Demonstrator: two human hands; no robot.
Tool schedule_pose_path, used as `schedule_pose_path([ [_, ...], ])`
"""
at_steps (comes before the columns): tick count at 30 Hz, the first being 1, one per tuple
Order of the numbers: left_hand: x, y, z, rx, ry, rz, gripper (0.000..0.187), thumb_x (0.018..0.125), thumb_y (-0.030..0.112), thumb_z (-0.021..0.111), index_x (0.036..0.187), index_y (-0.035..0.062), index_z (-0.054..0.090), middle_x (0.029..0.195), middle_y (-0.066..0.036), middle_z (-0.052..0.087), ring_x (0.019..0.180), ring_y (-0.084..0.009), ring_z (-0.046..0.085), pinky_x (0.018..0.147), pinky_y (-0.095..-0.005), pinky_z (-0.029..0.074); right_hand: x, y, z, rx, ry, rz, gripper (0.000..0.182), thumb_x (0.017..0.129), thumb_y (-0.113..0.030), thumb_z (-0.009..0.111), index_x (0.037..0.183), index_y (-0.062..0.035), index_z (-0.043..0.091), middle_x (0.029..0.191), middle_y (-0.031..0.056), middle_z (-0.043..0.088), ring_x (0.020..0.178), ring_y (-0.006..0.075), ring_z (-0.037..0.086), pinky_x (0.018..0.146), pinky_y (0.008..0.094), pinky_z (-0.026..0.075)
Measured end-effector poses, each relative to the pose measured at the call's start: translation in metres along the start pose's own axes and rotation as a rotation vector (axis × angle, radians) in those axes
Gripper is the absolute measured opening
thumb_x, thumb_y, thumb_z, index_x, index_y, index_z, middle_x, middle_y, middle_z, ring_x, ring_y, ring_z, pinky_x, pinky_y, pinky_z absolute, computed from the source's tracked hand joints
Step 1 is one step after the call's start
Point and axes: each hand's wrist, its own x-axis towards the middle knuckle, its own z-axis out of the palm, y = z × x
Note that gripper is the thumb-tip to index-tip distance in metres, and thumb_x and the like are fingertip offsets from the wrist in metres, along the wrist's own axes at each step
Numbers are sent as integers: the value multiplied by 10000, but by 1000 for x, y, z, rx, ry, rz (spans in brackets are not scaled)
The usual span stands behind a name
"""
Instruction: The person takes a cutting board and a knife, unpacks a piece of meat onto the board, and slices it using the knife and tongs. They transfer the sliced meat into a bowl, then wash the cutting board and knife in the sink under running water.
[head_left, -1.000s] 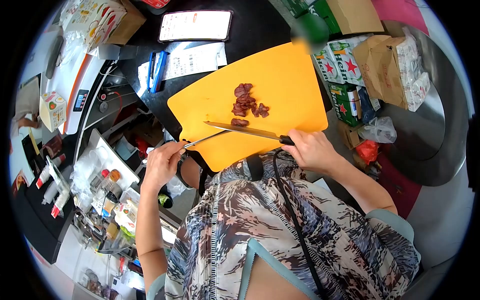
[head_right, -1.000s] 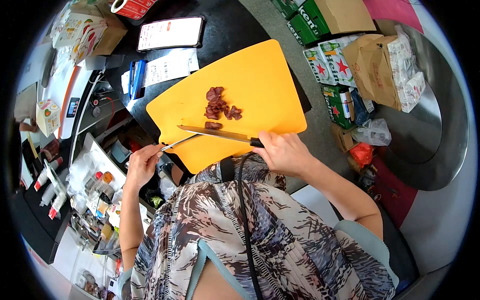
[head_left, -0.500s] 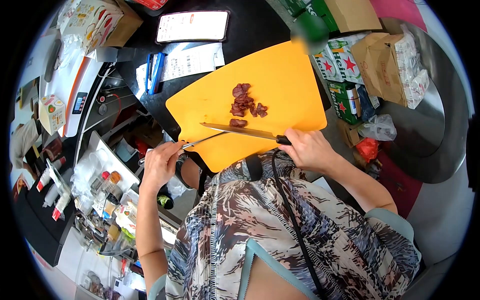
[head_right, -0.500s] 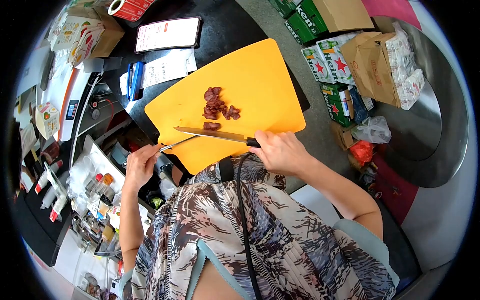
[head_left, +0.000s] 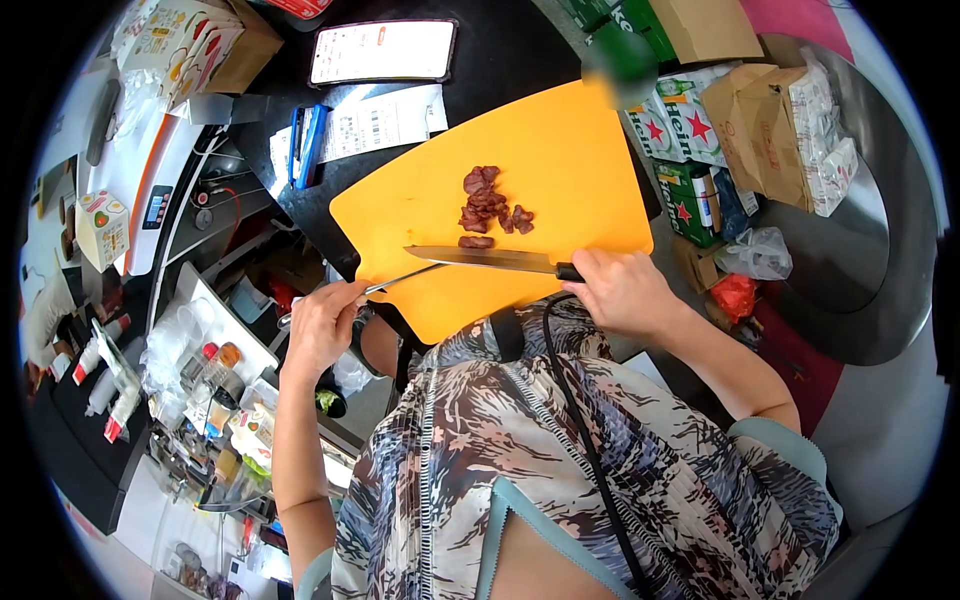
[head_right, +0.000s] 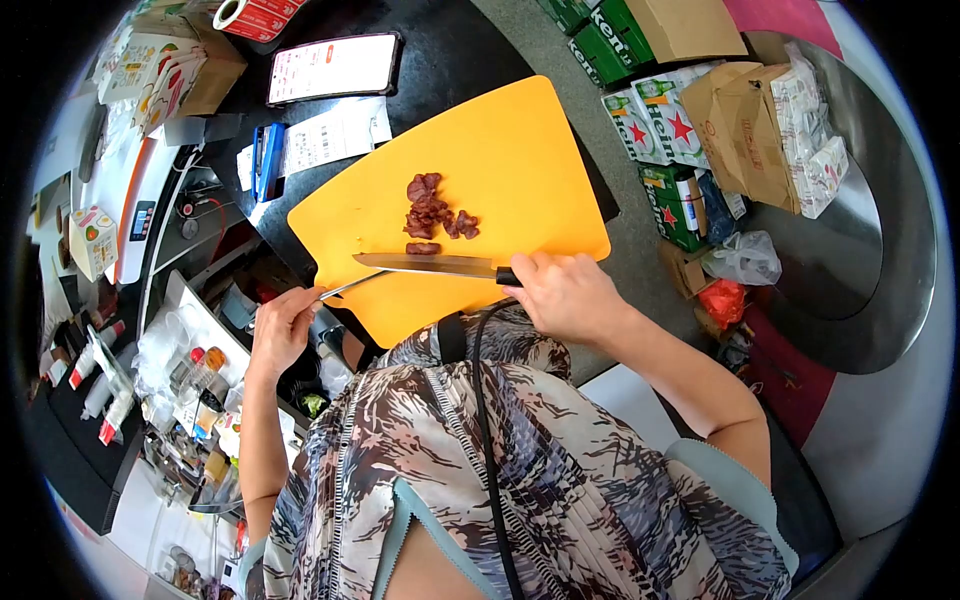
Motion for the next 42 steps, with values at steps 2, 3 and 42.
schedule_pose_path([
  [2, 0, -1, 1, -4, 3, -3, 254, 774, -50, 643, 1010, 29, 696, 848, -135, 689, 741, -346, 660, 618, -401, 514, 3, 1, 0, 6, -2, -16, 282, 942, -283, 622, 932, -16, 531, 719, 166, 637, 638, 350, 661, 543, 437, 503],
  [3, 0, -2, 2, -10, -2, -3, 258, 771, -52, 642, 1010, 29, 696, 846, -133, 689, 739, -346, 660, 618, -401, 514, 5, -1, 1, -27, -23, -8, 284, 940, -286, 625, 931, -18, 533, 721, 162, 638, 635, 346, 661, 541, 431, 504],
  [42, -2, -2, 6, -21, 30, 17, 256, 781, -44, 636, 1012, 39, 709, 862, -127, 703, 731, -342, 661, 617, -410, 511, 12, 23, 7, -33, -82, 26, 292, 946, -284, 607, 955, 2, 550, 745, 187, 653, 701, 372, 667, 629, 455, 513],
])
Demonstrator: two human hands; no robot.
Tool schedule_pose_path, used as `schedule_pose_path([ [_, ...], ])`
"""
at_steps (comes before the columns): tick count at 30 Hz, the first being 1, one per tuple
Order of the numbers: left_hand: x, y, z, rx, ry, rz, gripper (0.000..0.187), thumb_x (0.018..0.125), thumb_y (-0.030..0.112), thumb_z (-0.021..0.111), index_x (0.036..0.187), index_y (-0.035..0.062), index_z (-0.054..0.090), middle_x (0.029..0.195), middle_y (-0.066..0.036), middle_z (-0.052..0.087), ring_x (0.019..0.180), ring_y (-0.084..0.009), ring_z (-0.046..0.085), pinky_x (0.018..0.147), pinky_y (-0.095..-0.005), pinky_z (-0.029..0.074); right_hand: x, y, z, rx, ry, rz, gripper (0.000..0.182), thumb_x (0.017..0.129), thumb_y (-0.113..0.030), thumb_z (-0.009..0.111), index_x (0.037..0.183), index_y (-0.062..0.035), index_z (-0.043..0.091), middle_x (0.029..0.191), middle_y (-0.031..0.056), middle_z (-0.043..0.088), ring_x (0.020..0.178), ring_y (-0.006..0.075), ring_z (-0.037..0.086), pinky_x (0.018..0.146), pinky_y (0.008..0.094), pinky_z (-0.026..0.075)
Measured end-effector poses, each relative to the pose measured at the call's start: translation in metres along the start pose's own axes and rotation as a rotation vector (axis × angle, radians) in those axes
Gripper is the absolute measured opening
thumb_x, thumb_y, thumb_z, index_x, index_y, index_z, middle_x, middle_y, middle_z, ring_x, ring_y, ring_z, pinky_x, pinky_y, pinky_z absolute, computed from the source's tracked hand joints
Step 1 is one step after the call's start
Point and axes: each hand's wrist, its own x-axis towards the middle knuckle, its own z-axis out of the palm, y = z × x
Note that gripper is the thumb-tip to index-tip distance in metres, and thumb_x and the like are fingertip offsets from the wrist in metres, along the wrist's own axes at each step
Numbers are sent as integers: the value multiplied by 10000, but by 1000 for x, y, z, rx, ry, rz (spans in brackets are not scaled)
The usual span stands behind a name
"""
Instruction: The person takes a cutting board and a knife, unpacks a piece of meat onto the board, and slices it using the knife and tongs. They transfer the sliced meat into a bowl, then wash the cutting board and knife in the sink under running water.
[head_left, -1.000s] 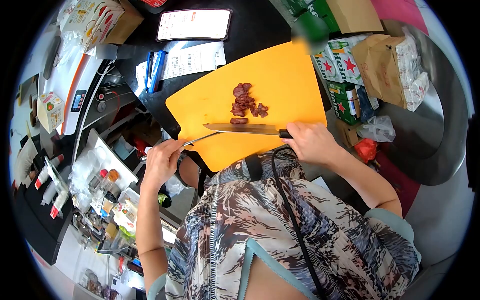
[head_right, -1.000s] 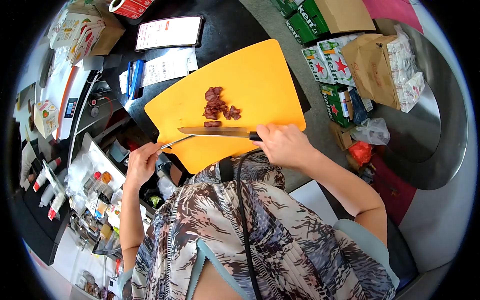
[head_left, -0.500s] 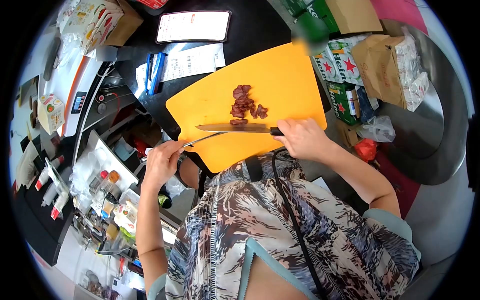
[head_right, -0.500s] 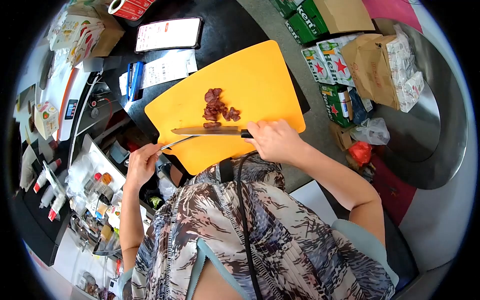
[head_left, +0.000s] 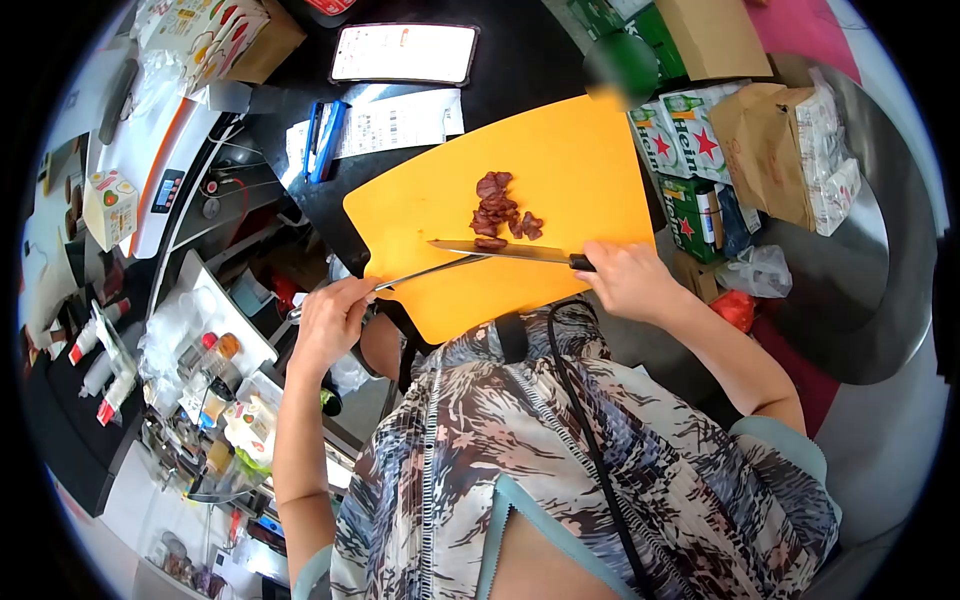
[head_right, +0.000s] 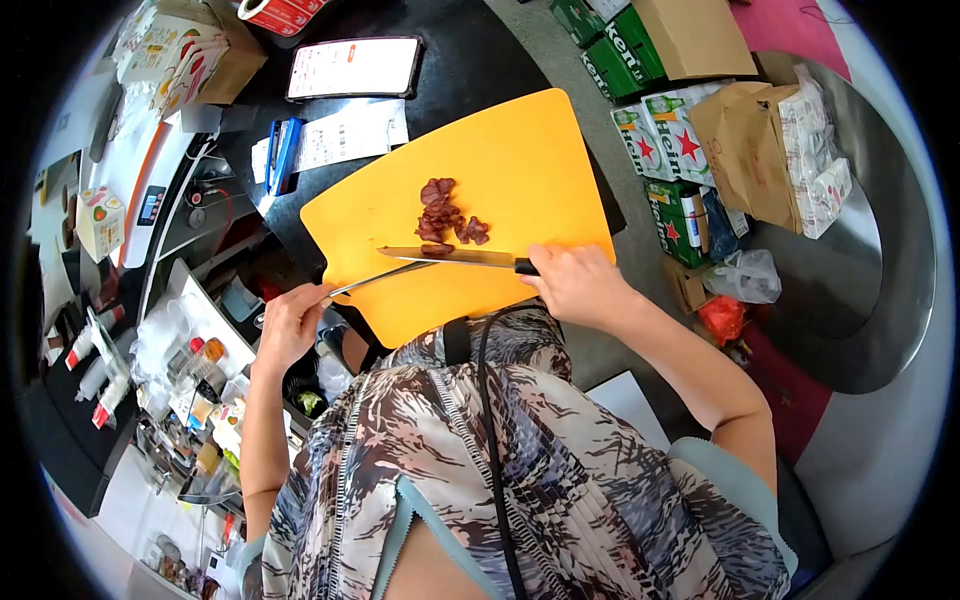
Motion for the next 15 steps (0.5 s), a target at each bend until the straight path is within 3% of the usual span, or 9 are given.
schedule_pose_path([
  [5, 1, -2, 4, 6, 22, 9, 231, 795, -35, 636, 1004, 33, 709, 867, -135, 704, 730, -347, 661, 616, -415, 510, 14, -9, -2, 43, -58, 45, 304, 957, -288, 595, 955, 13, 554, 756, 214, 654, 729, 408, 659, 651, 498, 501],
  [7, -1, -2, 3, -5, 29, 33, 278, 784, -66, 606, 1033, 19, 694, 760, -130, 629, 662, -327, 623, 594, -382, 485, 16, -2, 1, 223, -38, 15, 291, 966, -285, 587, 996, 4, 561, 746, 232, 624, 736, 435, 626, 639, 508, 473],
  [10, -2, -1, 1, 5, 20, 32, 259, 794, -55, 613, 1030, 14, 692, 755, -128, 625, 658, -325, 621, 590, -385, 482, 12, -6, -11, 314, -68, 87, 292, 960, -285, 601, 989, 4, 570, 752, 233, 623, 727, 444, 615, 647, 507, 469],
  [15, -5, 3, -2, 36, 20, 53, 246, 796, -49, 618, 1024, 8, 689, 745, -121, 619, 650, -312, 621, 583, -377, 479, -1, -11, -12, 213, -30, 19, 286, 949, -280, 617, 967, -1, 560, 759, 226, 628, 715, 439, 613, 643, 508, 470],
])
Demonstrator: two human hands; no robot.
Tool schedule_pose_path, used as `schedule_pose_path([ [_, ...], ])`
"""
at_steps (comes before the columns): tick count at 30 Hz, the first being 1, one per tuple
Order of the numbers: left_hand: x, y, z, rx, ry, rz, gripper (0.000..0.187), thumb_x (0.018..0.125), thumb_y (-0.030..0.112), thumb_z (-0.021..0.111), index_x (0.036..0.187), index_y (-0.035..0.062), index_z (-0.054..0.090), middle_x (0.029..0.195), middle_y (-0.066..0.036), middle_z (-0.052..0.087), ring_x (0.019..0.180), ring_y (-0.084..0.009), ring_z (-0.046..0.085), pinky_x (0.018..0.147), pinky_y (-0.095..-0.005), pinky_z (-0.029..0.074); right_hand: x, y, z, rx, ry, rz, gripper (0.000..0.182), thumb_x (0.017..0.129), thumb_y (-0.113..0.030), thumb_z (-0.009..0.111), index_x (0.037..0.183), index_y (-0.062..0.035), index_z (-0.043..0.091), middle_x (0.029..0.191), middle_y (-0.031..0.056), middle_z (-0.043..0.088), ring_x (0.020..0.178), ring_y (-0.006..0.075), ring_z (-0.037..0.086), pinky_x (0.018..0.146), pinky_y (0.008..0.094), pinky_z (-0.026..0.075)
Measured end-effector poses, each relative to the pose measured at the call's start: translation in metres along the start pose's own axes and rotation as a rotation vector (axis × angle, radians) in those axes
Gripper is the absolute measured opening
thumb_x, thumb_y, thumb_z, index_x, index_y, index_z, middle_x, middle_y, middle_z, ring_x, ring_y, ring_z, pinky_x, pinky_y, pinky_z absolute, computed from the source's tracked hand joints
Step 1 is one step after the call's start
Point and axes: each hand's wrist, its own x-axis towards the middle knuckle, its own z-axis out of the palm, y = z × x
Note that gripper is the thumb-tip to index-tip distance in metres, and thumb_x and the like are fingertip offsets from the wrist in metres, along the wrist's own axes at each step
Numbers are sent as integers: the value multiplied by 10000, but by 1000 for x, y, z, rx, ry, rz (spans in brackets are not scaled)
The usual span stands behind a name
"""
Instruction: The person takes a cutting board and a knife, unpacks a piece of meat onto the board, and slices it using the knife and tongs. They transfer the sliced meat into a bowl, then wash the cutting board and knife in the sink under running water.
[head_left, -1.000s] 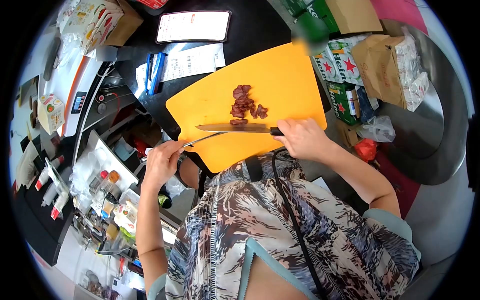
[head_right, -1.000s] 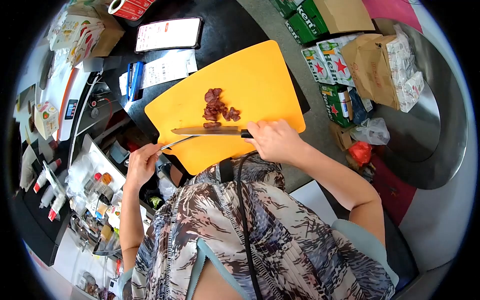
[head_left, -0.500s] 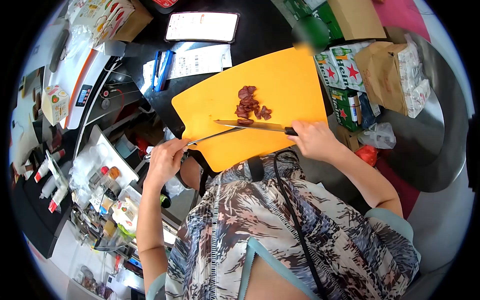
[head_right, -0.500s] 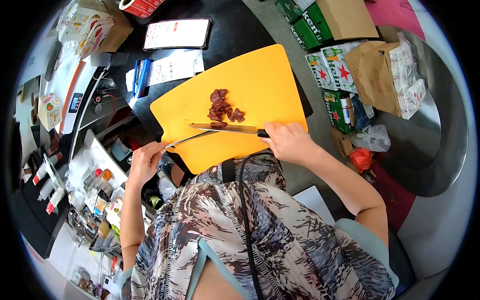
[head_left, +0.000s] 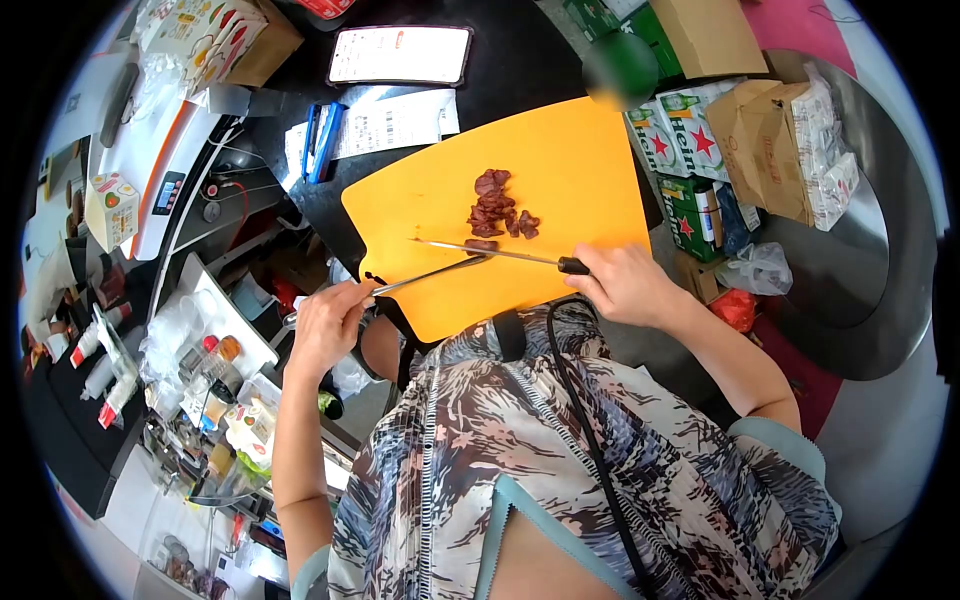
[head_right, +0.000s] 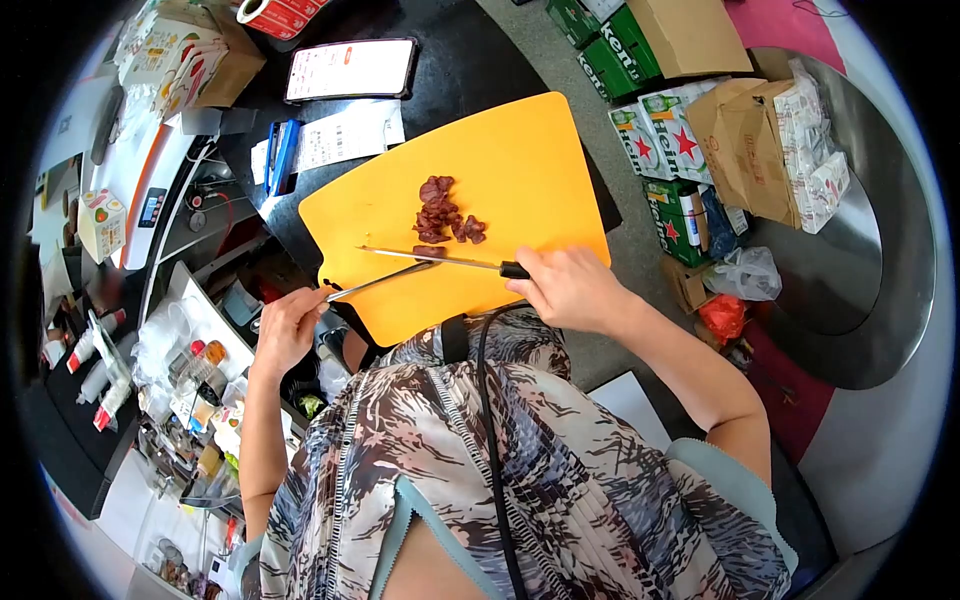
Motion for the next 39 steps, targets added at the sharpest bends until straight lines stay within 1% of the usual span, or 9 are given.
schedule_pose_path([
  [5, -3, -4, 2, 1, -6, -4, 245, 800, -47, 618, 1028, 7, 689, 748, -120, 620, 652, -304, 626, 587, -375, 482, -1, -4, 5, -105, 18, -32, 280, 942, -285, 623, 931, -18, 540, 756, 201, 630, 687, 411, 623, 615, 492, 476],
  [7, -3, -7, 5, -7, -3, -49, 172, 839, 20, 660, 1006, 28, 698, 807, -118, 675, 690, -337, 641, 572, -411, 479, 1, -7, 5, -188, 49, -102, 282, 944, -299, 617, 939, -32, 526, 700, 175, 625, 649, 361, 650, 574, 457, 496],
  [10, -1, -4, 3, 1, -22, -60, 170, 843, 23, 660, 1009, 28, 698, 812, -120, 677, 694, -338, 643, 578, -412, 484, 2, -7, 9, -203, 74, -96, 266, 945, -293, 620, 924, -44, 525, 749, 163, 625, 643, 356, 634, 559, 448, 479],
  [20, 0, -4, 4, -2, -19, -58, 171, 843, 25, 659, 1009, 33, 701, 819, -122, 680, 697, -340, 644, 580, -410, 488, 8, -9, 11, -240, 63, -96, 259, 941, -286, 624, 925, -47, 525, 765, 145, 621, 655, 338, 636, 564, 435, 481],
  [23, 1, -3, 4, -1, 3, -40, 227, 812, -32, 632, 1026, 11, 693, 763, -127, 631, 655, -319, 621, 591, -378, 484, 5, -4, 8, -225, 46, -111, 262, 940, -286, 624, 927, -44, 525, 766, 142, 619, 677, 330, 638, 569, 428, 482],
  [25, 0, -4, 5, 4, -14, -64, 170, 840, 23, 658, 1004, 33, 703, 834, -124, 688, 703, -338, 649, 580, -405, 490, 3, -2, 5, -287, 60, -124, 262, 931, -269, 639, 917, -27, 541, 729, 147, 636, 673, 319, 665, 573, 405, 511],
  [28, 3, -2, 3, -7, -17, -71, 163, 836, 18, 660, 992, 32, 705, 846, -127, 695, 705, -339, 652, 586, -403, 496, 11, -8, 6, -255, 60, -122, 256, 928, -263, 643, 903, -27, 545, 735, 147, 639, 679, 322, 666, 576, 398, 512],
  [38, 2, -5, 5, -31, -1, -69, 170, 826, 7, 664, 987, 41, 706, 845, -130, 692, 707, -345, 651, 594, -404, 499, 13, -7, 7, -259, 46, -103, 261, 926, -262, 641, 925, -23, 535, 748, 156, 643, 685, 332, 666, 593, 423, 515],
  [39, 1, -5, 5, -33, 2, -58, 206, 813, -22, 643, 1004, 32, 700, 830, -139, 672, 703, -349, 641, 604, -397, 497, 13, -6, 9, -264, 57, -113, 261, 926, -261, 640, 921, -23, 535, 746, 160, 645, 679, 335, 667, 588, 422, 514],
])
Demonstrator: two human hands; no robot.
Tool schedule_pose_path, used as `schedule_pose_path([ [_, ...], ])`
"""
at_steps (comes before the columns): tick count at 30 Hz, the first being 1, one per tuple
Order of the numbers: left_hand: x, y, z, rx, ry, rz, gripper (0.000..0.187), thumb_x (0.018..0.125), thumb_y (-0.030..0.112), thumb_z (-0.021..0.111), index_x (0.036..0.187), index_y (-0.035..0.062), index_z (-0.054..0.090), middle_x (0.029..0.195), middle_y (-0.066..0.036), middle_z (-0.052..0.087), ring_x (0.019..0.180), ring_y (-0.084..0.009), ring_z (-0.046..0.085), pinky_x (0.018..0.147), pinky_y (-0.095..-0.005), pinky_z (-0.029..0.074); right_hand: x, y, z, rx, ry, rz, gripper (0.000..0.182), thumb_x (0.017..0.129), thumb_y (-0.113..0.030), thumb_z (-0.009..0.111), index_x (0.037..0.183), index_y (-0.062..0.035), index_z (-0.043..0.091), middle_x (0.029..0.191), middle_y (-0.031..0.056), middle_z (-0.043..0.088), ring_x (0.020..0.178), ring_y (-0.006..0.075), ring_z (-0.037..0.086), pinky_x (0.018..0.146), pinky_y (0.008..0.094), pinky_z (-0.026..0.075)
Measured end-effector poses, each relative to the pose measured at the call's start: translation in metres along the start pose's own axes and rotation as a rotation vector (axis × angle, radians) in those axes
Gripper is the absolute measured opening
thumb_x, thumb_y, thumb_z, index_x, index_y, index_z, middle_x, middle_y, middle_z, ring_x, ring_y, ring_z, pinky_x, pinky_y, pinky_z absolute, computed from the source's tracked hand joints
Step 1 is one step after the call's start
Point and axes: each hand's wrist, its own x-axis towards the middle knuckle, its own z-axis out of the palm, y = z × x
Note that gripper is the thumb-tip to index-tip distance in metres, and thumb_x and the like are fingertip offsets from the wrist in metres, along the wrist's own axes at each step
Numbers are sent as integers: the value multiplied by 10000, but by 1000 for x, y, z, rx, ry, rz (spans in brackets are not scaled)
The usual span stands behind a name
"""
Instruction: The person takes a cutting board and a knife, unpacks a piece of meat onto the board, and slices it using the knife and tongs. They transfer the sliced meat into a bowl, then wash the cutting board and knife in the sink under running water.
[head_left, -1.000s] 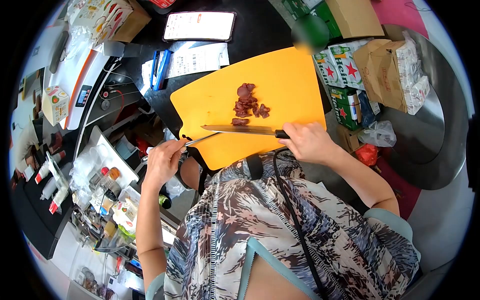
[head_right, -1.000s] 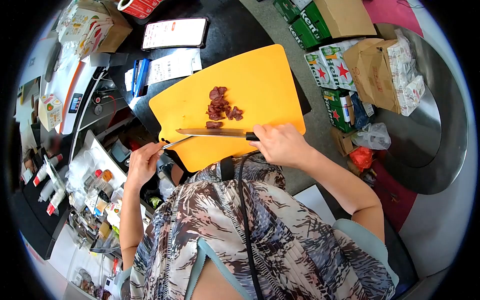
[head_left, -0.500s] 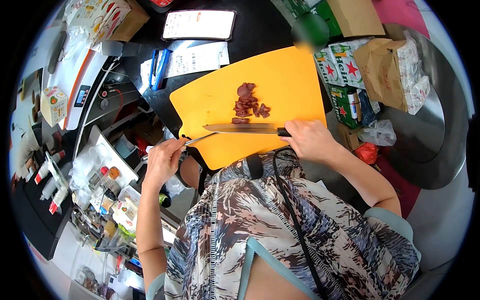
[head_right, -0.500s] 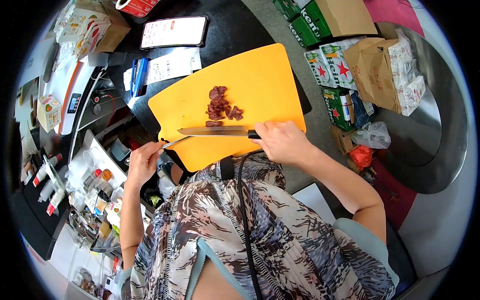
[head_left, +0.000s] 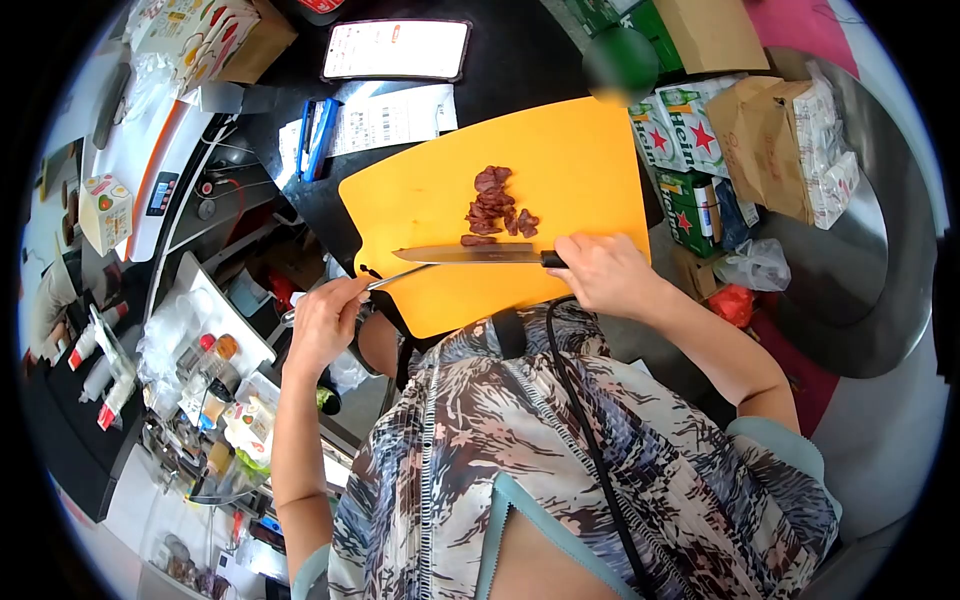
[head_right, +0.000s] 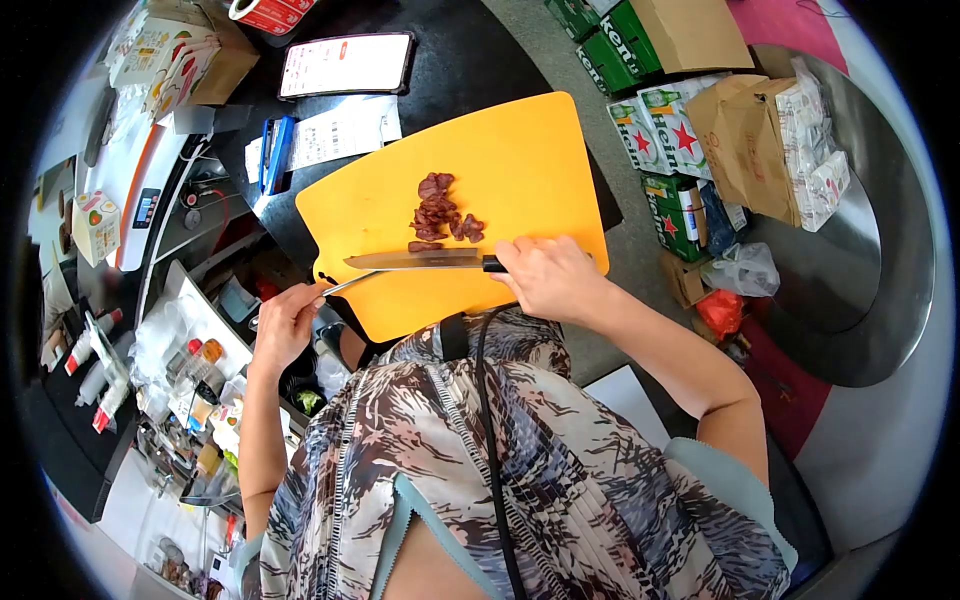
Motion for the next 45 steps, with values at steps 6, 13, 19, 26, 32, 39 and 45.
schedule_pose_path([
  [6, -1, 0, -1, 1, -3, -8, 218, 807, -32, 632, 1006, 28, 698, 839, -141, 676, 708, -347, 645, 612, -397, 501, -7, 4, 3, 19, -36, 49, 264, 929, -260, 633, 936, -15, 536, 741, 178, 652, 673, 351, 671, 582, 436, 511],
  [13, 2, -1, 0, 4, 3, 11, 207, 820, -24, 627, 1010, 19, 695, 819, -141, 662, 698, -347, 636, 621, -394, 498, -3, 0, 5, 75, -43, 95, 283, 941, -265, 615, 951, 7, 537, 759, 198, 657, 683, 389, 662, 612, 475, 514],
  [19, 2, -1, 4, -16, 12, 0, 207, 829, -23, 630, 1021, 18, 695, 844, -144, 671, 719, -355, 641, 637, -396, 503, 7, -3, 5, 89, -164, 176, 289, 962, -277, 584, 955, 10, 546, 780, 224, 657, 742, 412, 663, 656, 488, 515],
  [26, 1, -2, 2, 16, 23, 11, 160, 841, 31, 659, 996, 21, 700, 870, -138, 703, 736, -357, 660, 613, -415, 507, 5, 10, -9, 406, -201, 252, 329, 970, -308, 579, 938, 18, 555, 785, 273, 647, 777, 441, 647, 745, 525, 490],
  [32, -1, 2, -4, 64, -14, 53, 157, 847, 33, 650, 998, 33, 694, 788, -123, 665, 701, -342, 642, 592, -417, 492, -11, 4, 0, 262, 9, 110, 302, 955, -296, 606, 908, -6, 537, 728, 226, 637, 687, 408, 645, 616, 484, 498],
  [39, 2, -1, -2, 67, -7, 30, 142, 865, 51, 643, 996, 33, 695, 766, -121, 652, 685, -344, 631, 583, -421, 483, -15, -4, 7, 88, 32, 62, 271, 943, -291, 623, 939, -38, 526, 751, 170, 638, 667, 366, 646, 585, 459, 490],
  [45, 4, -2, 0, 49, 23, 51, 139, 863, 51, 648, 991, 31, 696, 780, -122, 663, 685, -345, 637, 583, -416, 486, -11, -7, 7, 46, 24, 83, 264, 945, -296, 619, 935, -48, 528, 766, 151, 631, 684, 352, 644, 582, 452, 481],
])
